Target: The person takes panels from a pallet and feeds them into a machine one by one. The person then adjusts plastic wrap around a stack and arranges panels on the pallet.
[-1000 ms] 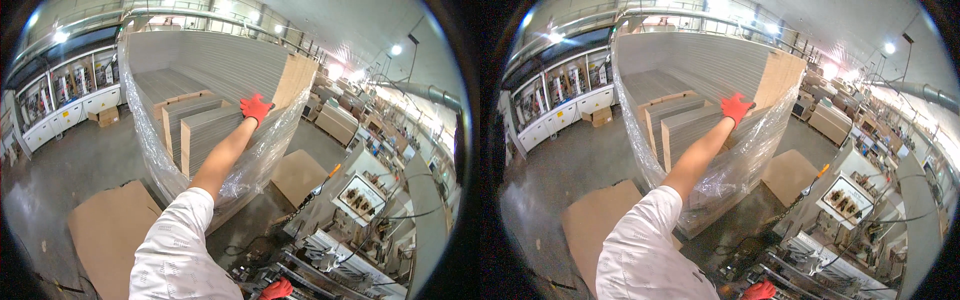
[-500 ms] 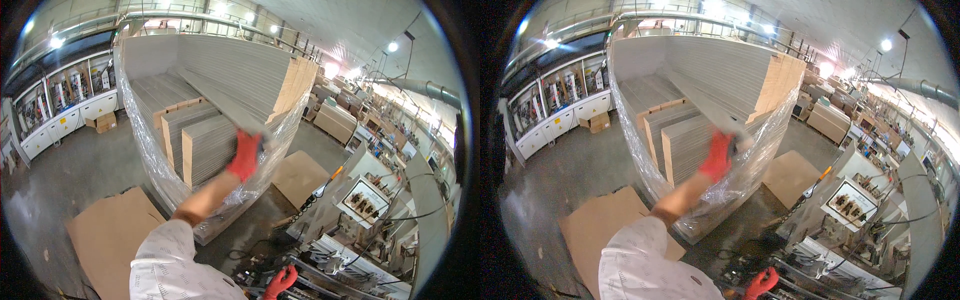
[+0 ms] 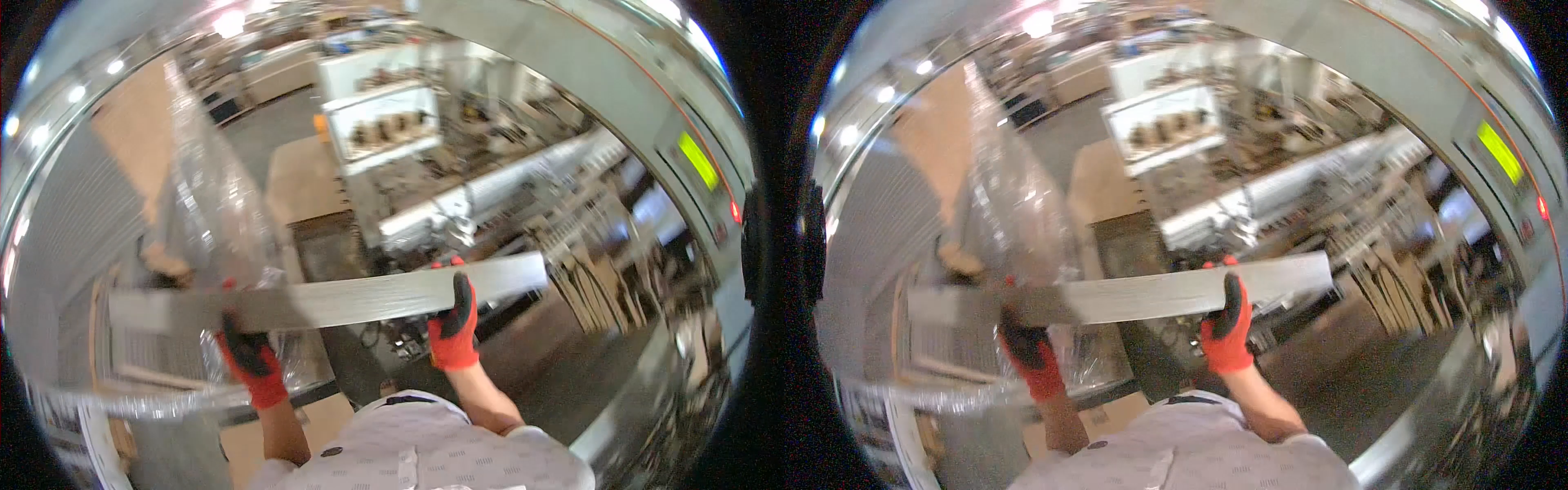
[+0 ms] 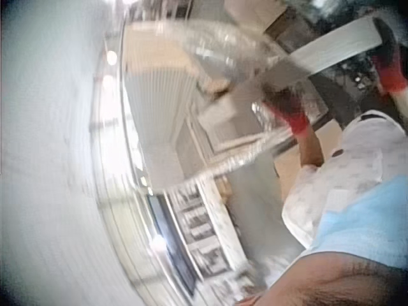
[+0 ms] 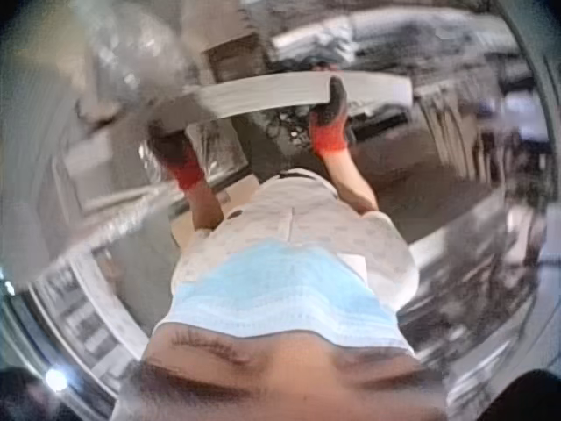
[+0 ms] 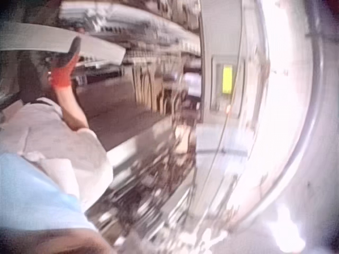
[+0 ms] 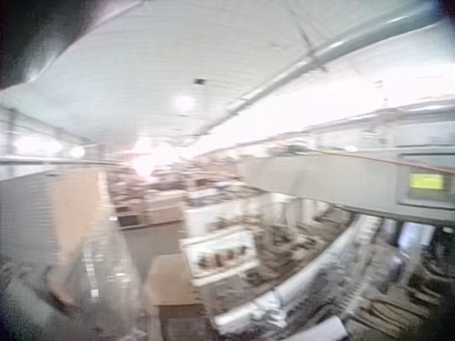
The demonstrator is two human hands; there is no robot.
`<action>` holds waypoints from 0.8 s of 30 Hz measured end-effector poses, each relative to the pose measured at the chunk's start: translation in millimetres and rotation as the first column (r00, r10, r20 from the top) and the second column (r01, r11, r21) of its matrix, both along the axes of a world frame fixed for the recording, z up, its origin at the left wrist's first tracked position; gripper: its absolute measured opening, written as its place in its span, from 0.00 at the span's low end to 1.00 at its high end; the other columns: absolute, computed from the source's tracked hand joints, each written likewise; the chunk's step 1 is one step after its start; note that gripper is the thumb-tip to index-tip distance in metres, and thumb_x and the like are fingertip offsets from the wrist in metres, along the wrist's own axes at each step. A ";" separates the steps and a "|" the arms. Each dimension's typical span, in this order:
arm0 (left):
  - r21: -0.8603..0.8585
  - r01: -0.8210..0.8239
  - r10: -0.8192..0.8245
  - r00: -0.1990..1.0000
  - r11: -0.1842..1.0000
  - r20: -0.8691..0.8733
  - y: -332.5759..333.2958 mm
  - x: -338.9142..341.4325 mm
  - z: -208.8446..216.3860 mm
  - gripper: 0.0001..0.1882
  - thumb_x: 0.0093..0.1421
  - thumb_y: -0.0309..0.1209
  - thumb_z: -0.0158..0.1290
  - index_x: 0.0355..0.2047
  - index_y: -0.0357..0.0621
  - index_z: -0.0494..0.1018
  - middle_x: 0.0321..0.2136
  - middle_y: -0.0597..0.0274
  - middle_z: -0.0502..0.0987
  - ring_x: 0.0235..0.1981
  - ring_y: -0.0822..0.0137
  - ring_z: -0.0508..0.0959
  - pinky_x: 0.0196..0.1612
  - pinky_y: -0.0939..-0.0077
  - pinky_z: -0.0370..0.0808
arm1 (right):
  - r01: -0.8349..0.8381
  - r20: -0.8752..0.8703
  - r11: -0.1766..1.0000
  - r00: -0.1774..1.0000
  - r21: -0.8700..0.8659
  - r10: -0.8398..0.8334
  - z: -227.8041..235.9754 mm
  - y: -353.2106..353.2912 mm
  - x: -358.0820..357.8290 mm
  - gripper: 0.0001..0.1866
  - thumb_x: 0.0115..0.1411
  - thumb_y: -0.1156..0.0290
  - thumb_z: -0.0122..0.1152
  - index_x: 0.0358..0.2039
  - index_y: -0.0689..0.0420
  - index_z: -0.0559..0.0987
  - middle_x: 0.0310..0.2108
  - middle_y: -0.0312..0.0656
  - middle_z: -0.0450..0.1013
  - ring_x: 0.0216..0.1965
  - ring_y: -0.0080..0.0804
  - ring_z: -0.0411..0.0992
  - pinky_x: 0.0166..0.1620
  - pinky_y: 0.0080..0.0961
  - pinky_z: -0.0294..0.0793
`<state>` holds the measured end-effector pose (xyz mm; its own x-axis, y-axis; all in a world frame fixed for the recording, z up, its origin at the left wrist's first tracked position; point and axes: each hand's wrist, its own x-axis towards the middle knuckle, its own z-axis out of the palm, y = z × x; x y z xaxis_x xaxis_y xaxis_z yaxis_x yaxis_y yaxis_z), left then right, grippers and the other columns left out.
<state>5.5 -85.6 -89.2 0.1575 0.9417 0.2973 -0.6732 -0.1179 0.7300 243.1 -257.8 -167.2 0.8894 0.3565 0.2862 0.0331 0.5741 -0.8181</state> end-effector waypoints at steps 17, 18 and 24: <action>-0.509 -0.100 -0.026 0.972 0.855 -0.234 88.6 -64.1 -286.1 0.23 0.67 0.42 0.48 0.57 0.44 0.71 0.57 0.60 0.71 0.59 0.61 0.69 0.61 0.65 0.65 | 0.297 0.048 0.598 0.917 -0.745 -0.395 -192.1 48.3 198.5 0.38 0.52 0.66 0.64 0.63 0.58 0.61 0.49 0.62 0.74 0.51 0.58 0.73 0.52 0.46 0.71; -0.574 0.017 -0.122 0.982 0.819 -0.145 95.1 -65.8 -292.3 0.25 0.66 0.43 0.49 0.59 0.45 0.69 0.59 0.60 0.69 0.59 0.60 0.69 0.61 0.64 0.66 | 0.270 0.073 0.556 0.934 -0.786 -0.350 -194.2 60.4 203.3 0.33 0.53 0.66 0.63 0.59 0.58 0.65 0.46 0.62 0.74 0.50 0.59 0.72 0.51 0.47 0.71; -0.158 -0.242 0.082 0.751 0.957 -0.655 133.0 -59.1 -358.0 0.25 0.70 0.41 0.45 0.62 0.41 0.66 0.62 0.54 0.67 0.62 0.56 0.67 0.63 0.61 0.64 | 0.445 0.302 0.371 0.872 -0.815 -0.385 -214.0 83.1 229.9 0.23 0.55 0.60 0.62 0.44 0.62 0.71 0.39 0.65 0.71 0.45 0.66 0.70 0.46 0.50 0.70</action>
